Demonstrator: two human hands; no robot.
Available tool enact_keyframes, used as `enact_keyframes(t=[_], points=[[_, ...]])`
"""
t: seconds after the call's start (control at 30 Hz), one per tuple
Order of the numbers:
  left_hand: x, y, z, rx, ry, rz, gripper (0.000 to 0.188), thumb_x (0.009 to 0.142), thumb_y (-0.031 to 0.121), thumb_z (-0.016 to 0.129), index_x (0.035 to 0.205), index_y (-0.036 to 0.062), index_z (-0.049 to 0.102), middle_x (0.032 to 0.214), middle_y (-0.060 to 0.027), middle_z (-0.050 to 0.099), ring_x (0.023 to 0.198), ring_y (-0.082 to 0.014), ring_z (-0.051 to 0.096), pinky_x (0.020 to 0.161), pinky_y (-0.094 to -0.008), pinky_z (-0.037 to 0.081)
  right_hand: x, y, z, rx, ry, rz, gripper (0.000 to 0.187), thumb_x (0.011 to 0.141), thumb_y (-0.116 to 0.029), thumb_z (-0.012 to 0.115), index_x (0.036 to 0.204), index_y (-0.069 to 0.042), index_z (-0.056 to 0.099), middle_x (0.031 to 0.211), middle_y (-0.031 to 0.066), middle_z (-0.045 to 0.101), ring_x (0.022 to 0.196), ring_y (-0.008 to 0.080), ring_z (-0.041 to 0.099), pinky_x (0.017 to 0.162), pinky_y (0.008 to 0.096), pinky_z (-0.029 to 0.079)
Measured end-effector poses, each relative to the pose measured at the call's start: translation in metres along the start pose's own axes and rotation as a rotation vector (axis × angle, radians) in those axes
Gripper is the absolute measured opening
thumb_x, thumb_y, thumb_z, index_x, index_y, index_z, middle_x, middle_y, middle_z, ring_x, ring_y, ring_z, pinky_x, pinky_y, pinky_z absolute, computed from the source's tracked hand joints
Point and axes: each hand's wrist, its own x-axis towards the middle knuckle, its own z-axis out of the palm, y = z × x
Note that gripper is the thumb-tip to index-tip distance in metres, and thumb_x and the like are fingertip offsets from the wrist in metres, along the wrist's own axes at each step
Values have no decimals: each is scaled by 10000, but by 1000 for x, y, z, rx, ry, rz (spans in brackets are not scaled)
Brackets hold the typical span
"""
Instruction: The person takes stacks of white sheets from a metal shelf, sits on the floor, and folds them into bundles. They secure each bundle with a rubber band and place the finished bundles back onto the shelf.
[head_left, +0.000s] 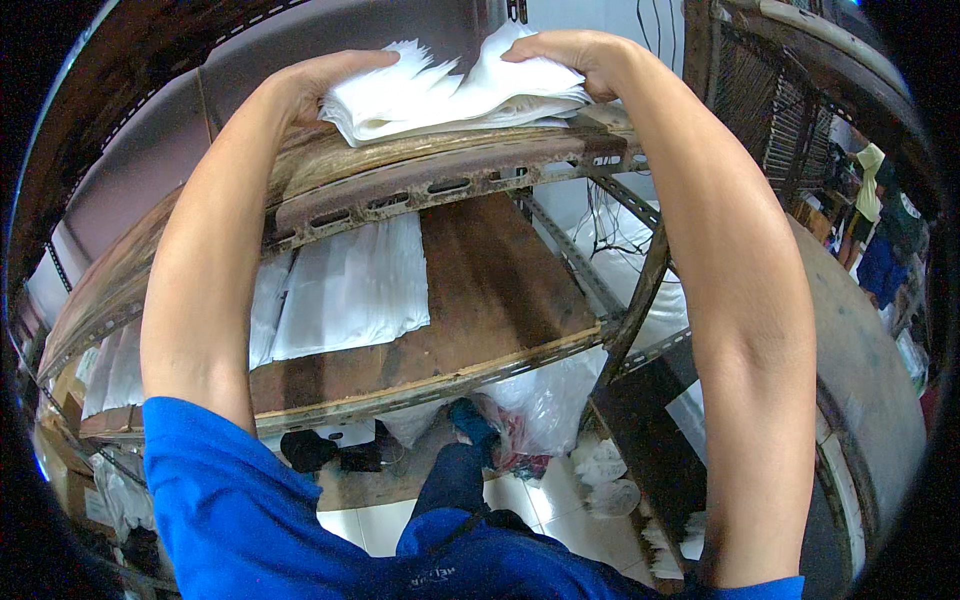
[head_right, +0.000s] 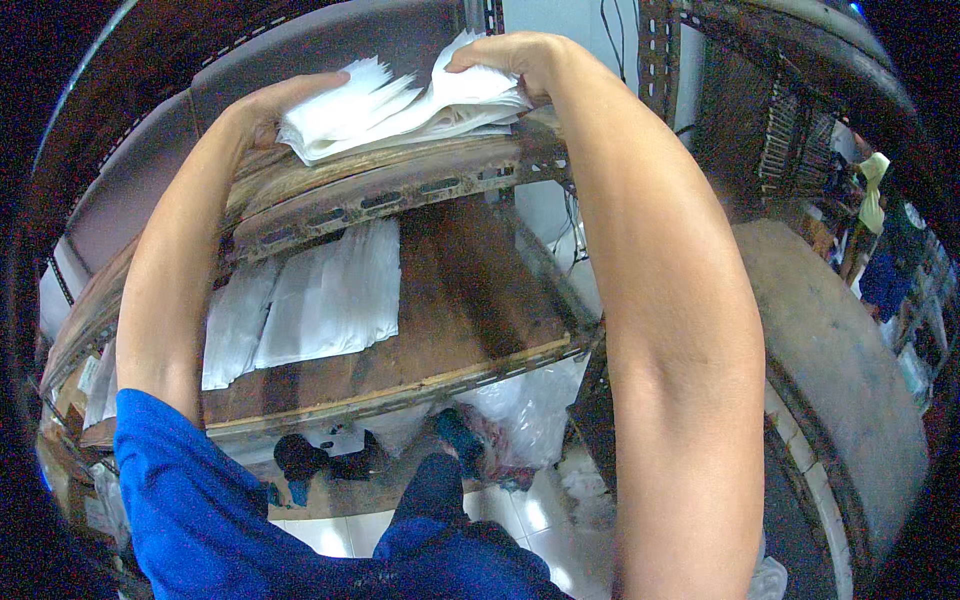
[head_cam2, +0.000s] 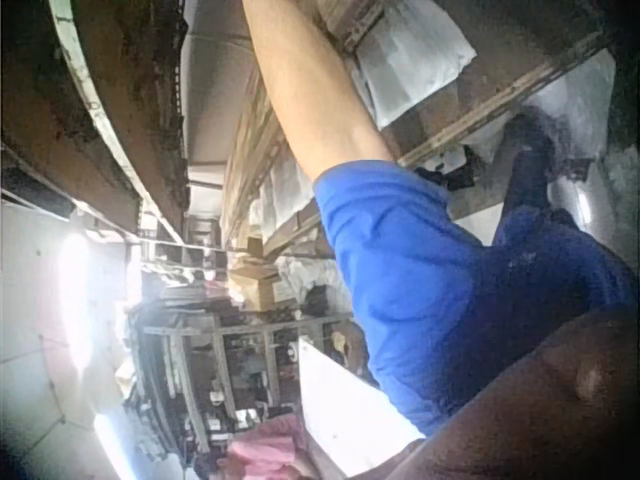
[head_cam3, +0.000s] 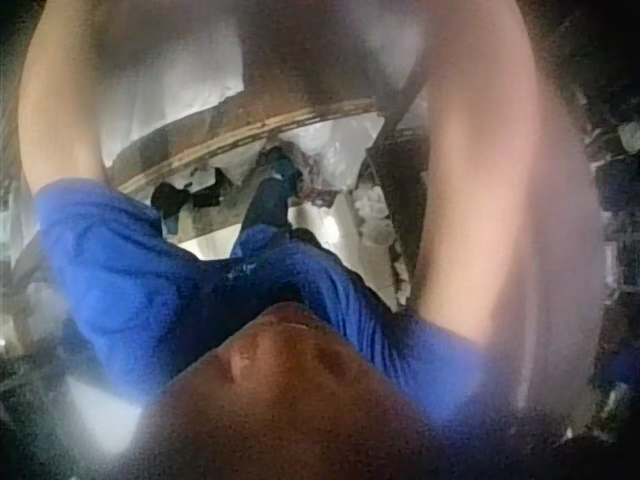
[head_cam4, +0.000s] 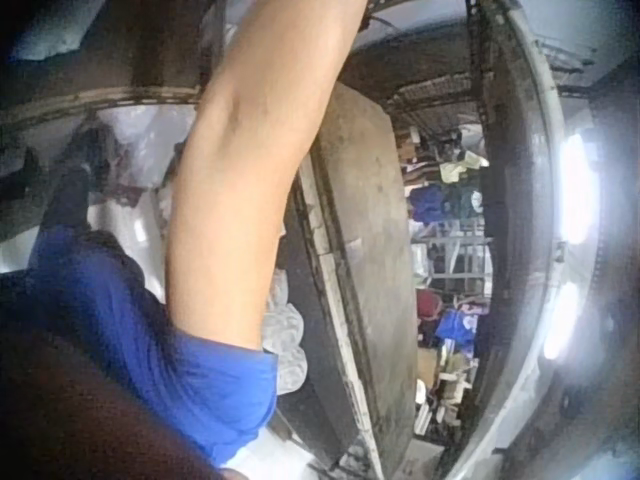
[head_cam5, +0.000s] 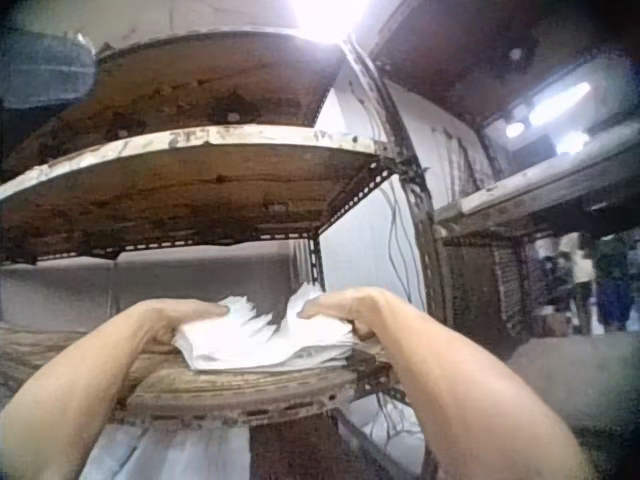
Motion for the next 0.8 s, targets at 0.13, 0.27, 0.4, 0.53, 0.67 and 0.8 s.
enact_keyframes(t=[0.13,0.27,0.4,0.53,0.67,0.8], points=[[-12,6,13,-12,4,49,591,849,505,623,1164,6,604,1090,-138,666,913,-204,677,825,-342,564,0,13,-11,-27,2,-31,535,751,-409,717,1110,-17,654,1061,165,679,812,194,687,654,321,555],[-18,12,9,-227,-38,30,530,925,494,513,1105,7,615,1038,-123,672,925,-188,669,856,-370,557,-20,5,-16,-186,23,11,556,761,-456,682,1113,-25,658,1056,161,680,818,193,683,632,300,535],[-29,26,22,-317,-106,39,558,932,516,485,1080,-10,599,1001,-120,670,922,-198,664,876,-378,546,-6,12,-32,-297,44,58,552,775,-464,668,1112,-28,651,1019,154,688,772,186,689,634,314,545],[-16,12,16,-307,-4,44,595,910,555,505,1095,-2,603,1008,-130,672,865,-218,658,825,-388,548,-8,0,-22,-288,25,48,558,780,-480,665,1137,-51,640,1024,143,687,765,188,690,651,350,565],[-18,9,31,-534,-87,125,629,911,539,513,1152,-39,573,1067,-175,657,920,-252,654,868,-420,533,-18,-17,-10,-250,21,47,541,785,-471,652,1154,-76,632,1024,129,687,788,185,691,674,367,573],[-16,22,44,-735,-241,105,711,926,579,440,1206,-67,538,1120,-196,639,1011,-289,630,955,-443,485,-12,-20,-11,-308,-5,76,543,788,-477,623,1165,-86,628,1025,129,684,792,199,690,676,388,573]])
